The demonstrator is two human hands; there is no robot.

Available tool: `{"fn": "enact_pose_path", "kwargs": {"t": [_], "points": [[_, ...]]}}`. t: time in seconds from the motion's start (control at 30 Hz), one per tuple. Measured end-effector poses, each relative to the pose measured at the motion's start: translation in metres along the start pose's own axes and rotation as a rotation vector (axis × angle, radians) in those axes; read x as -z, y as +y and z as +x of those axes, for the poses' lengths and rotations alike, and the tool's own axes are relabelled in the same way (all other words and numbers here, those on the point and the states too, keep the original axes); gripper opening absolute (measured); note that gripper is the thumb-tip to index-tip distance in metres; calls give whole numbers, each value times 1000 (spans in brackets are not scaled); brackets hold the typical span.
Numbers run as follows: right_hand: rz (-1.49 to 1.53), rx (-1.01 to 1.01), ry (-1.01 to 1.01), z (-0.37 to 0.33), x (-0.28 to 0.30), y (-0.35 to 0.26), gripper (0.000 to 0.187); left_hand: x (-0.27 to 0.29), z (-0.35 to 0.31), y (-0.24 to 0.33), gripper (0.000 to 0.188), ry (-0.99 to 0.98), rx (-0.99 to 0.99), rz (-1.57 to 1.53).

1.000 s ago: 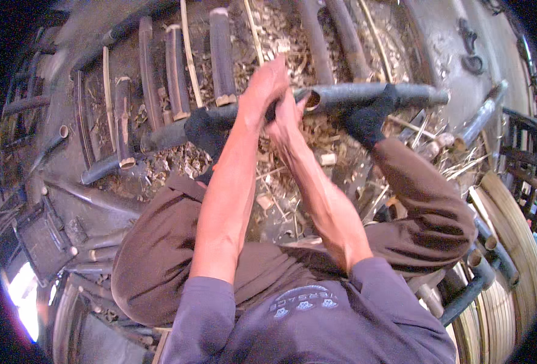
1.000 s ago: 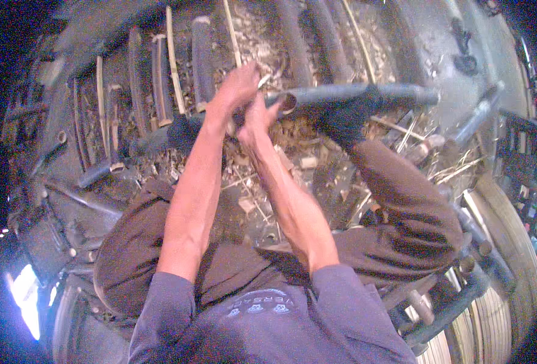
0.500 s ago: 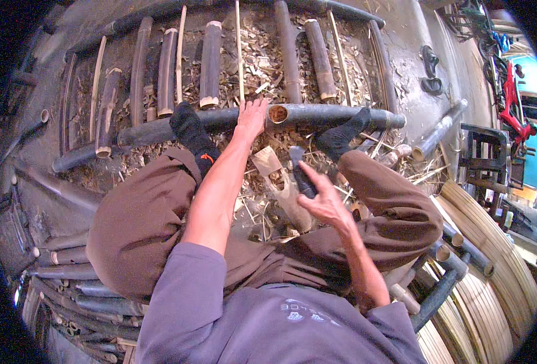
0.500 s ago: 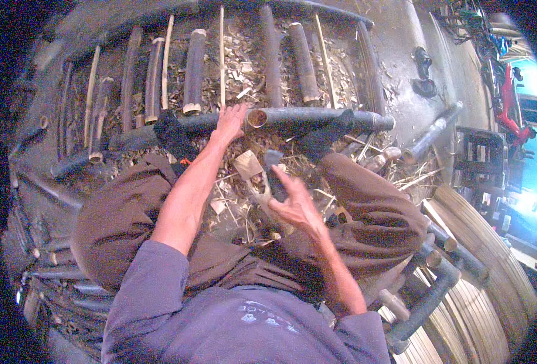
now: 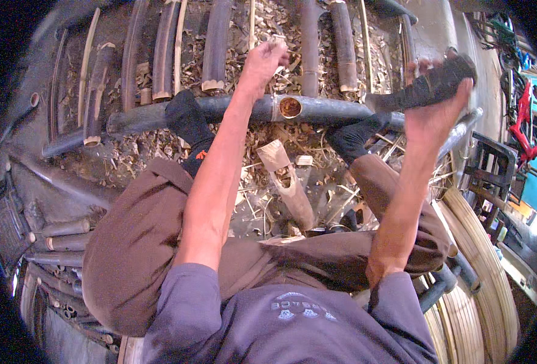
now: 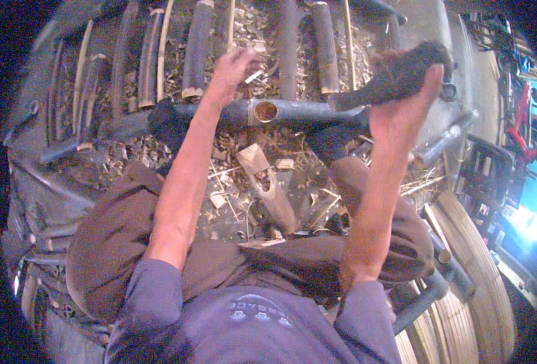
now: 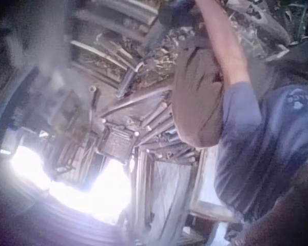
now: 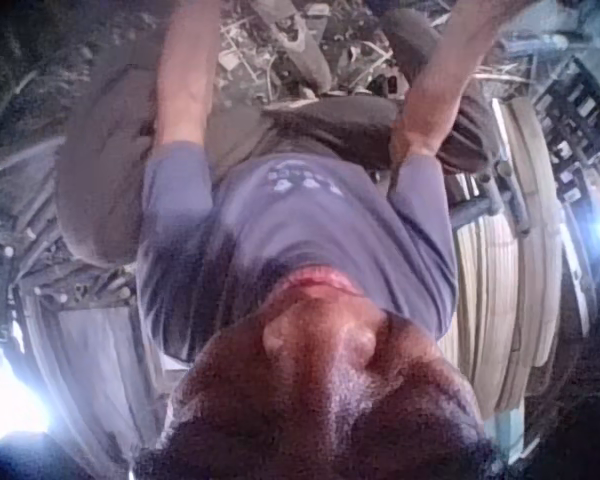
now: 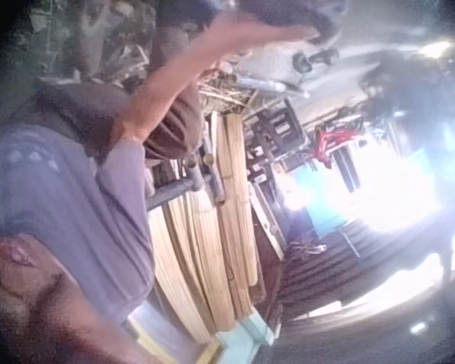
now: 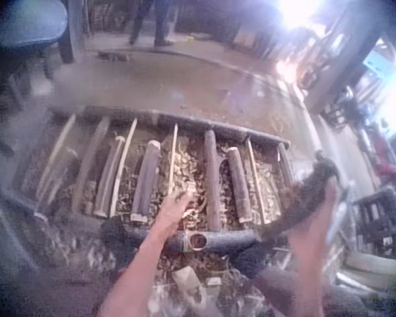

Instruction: The person sits on the floor and assembles bamboo pieces by hand. They pick up bamboo segments, align them, and fit them together to form a structure.

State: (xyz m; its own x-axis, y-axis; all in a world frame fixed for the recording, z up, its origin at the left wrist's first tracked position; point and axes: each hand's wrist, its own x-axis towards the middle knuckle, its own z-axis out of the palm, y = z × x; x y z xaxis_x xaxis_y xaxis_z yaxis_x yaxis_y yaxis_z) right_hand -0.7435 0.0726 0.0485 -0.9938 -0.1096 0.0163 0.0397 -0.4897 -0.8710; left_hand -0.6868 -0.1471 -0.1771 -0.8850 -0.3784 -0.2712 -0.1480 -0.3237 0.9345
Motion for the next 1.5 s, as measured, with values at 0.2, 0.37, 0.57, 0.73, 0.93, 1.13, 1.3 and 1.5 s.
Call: {"fn": "enact_pose_path", "kwargs": {"t": [0.2, 0.37, 0.57, 0.73, 0.93, 1.13, 1.3, 1.5], "points": [[-248, -648, -310, 38, 2, 129, 63, -24, 2, 27, 50, -4, 128, -540], [-710, -802, -420, 17, -27, 197, 53, -29, -1, 8, 44, 158, -42, -691], [-830, -692, -686, 25, -31, 227, 55, -26, 6, -16, 41, 595, -205, -344], [-612, -808, -410, 37, -3, 244, 56, -40, 24, -31, 34, 458, -157, -290], [-372, -442, -52, 20, 26, 227, 63, -77, 68, -44, 25, -125, -231, -161], [-399, -81, 273, -17, 47, 210, 75, -126, 51, -43, 48, -667, -172, 16], [27, 51, 817, -33, 72, 229, 51, -148, 22, -50, 53, -1007, -85, 434], [-702, -78, 386, 16, 26, 245, 76, -97, 77, -24, 25, -525, 2, -47]]}}
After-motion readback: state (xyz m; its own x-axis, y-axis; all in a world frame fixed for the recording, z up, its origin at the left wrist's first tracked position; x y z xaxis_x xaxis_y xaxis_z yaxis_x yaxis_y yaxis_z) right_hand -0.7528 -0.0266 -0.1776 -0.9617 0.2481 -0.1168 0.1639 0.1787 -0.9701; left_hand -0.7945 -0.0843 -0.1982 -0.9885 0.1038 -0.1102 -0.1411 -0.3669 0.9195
